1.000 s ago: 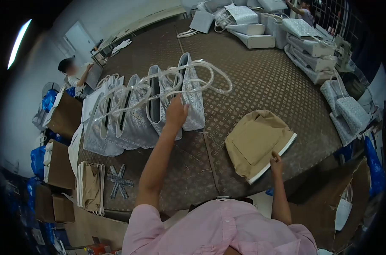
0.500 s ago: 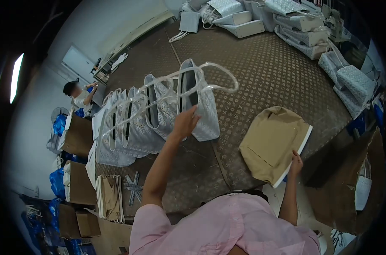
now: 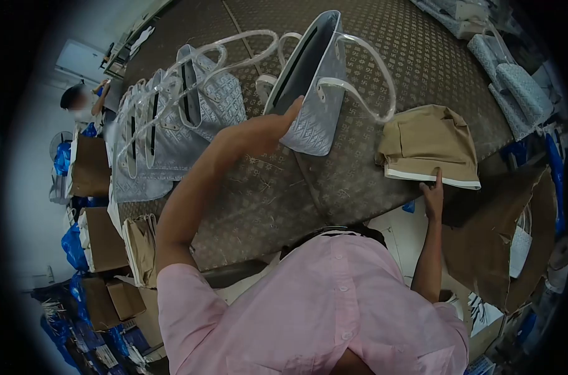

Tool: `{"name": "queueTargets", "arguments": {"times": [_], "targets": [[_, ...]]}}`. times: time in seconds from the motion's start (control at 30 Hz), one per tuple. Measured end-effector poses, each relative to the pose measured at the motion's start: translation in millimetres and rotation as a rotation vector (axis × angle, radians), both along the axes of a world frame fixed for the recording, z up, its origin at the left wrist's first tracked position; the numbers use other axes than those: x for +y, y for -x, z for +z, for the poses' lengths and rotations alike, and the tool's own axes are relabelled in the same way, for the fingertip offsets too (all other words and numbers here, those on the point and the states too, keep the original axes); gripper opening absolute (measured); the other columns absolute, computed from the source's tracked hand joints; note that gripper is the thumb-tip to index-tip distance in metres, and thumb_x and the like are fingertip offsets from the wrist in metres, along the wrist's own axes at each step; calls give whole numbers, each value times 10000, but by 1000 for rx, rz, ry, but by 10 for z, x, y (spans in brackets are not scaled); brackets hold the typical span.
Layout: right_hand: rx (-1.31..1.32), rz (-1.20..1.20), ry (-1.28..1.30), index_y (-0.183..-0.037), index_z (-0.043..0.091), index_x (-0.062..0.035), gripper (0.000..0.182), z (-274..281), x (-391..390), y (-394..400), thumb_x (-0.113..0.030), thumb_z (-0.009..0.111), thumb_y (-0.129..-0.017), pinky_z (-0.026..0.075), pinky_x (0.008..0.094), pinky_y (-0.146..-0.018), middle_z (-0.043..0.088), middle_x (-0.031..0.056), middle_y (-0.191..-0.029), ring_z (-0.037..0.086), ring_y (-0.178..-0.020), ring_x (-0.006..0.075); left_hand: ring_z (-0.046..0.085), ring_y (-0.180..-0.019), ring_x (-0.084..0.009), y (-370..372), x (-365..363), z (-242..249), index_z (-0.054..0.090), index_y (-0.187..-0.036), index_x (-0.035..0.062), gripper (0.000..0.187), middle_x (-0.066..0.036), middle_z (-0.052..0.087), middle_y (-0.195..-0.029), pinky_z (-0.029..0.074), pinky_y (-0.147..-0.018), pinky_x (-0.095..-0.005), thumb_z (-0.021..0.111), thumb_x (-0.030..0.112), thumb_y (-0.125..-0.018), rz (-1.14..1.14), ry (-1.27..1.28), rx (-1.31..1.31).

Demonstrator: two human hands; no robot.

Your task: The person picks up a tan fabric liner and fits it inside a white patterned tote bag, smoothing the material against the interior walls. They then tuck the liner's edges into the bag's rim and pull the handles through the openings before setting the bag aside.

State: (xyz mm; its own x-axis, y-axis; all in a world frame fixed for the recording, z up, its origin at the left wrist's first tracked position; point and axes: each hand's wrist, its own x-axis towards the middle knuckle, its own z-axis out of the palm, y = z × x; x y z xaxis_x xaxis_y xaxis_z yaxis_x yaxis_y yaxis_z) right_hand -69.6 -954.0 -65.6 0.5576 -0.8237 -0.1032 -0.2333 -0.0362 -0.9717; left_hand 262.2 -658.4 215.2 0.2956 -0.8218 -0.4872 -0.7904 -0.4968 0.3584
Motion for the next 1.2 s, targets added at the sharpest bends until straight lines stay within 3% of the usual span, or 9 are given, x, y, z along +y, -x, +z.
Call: {"name": "queueTargets", "arguments": {"times": [0.27,0.4,0.5,0.6,0.73,0.8,0.83,0.93,1.2], "targets": [[451,-107,482,-1370,444,-107,650,-243,-174,-53,6,563,-741,462,399,-892,558,271,-1192,547,-1081,405,609,-778,-399,-70,142,-158,-66,-1497,120,972,-274,601,-852,457,-713,-460,470,-117,-721,-52,154,-85],[613,-78,552,-1320,511,-152,611,-104,-199,-112,17,553,-735,464,410,-889,547,280,-1205,548,-1083,407,612,-774,-409,-67,220,-294,-77,-1494,131,983,-267,609,-844,453,-698,-479,477,-118,-720,-64,185,-215],[734,-143,464,-1306,543,-220,613,23,-180,-71,14,537,-739,437,420,-937,424,313,-1329,482,-1169,439,619,-775,-407,-45,247,-243,-70,-1495,142,979,-269,614,-842,452,-685,-490,483,-116,-729,-127,272,-213],[822,-358,842,-1279,583,-266,613,-133,-308,19,21,491,-745,353,402,-1031,112,308,-1488,296,-1297,508,619,-801,-416,36,210,-72,-52,-1499,148,986,-284,613,-872,451,-692,-487,497,-113,-723,-152,136,-178],[873,-322,1038,-1248,608,-204,579,118,-627,331,39,492,-736,342,389,-1040,324,297,-1419,379,-1264,468,614,-869,-426,239,375,-51,12,-1504,141,934,-305,602,-956,468,-743,-476,478,-116,-735,-211,90,-125],[332,-120,685,-1191,631,-116,463,363,-879,521,29,490,-775,371,359,-1012,562,244,-1206,517,-1171,365,613,-887,-424,338,521,-128,45,-1504,132,906,-308,599,-977,480,-768,-467,477,-112,-746,-251,142,-118],[68,-207,587,-1126,637,-27,295,569,-861,483,-55,509,-862,440,331,-897,667,153,-971,619,-947,249,623,-853,-384,402,587,-168,64,-1498,106,867,-254,612,-909,487,-816,-448,504,-72,-772,-344,294,-221],[502,-273,587,-1078,638,3,266,1400,-1099,665,-190,547,-919,468,315,-766,661,94,-930,600,-819,181,635,-836,-326,517,759,-166,150,-1479,71,794,-191,628,-848,474,-917,-410,548,-11,-797,-485,436,-342],[-333,-426,123,-1089,612,25,371,1929,-1151,606,-291,629,-895,475,343,-755,633,79,-991,599,-841,218,621,-956,-260,400,1034,-123,427,-1356,58,600,-122,633,-943,334,-1077,-454,579,3,-779,-428,497,-398]]}}
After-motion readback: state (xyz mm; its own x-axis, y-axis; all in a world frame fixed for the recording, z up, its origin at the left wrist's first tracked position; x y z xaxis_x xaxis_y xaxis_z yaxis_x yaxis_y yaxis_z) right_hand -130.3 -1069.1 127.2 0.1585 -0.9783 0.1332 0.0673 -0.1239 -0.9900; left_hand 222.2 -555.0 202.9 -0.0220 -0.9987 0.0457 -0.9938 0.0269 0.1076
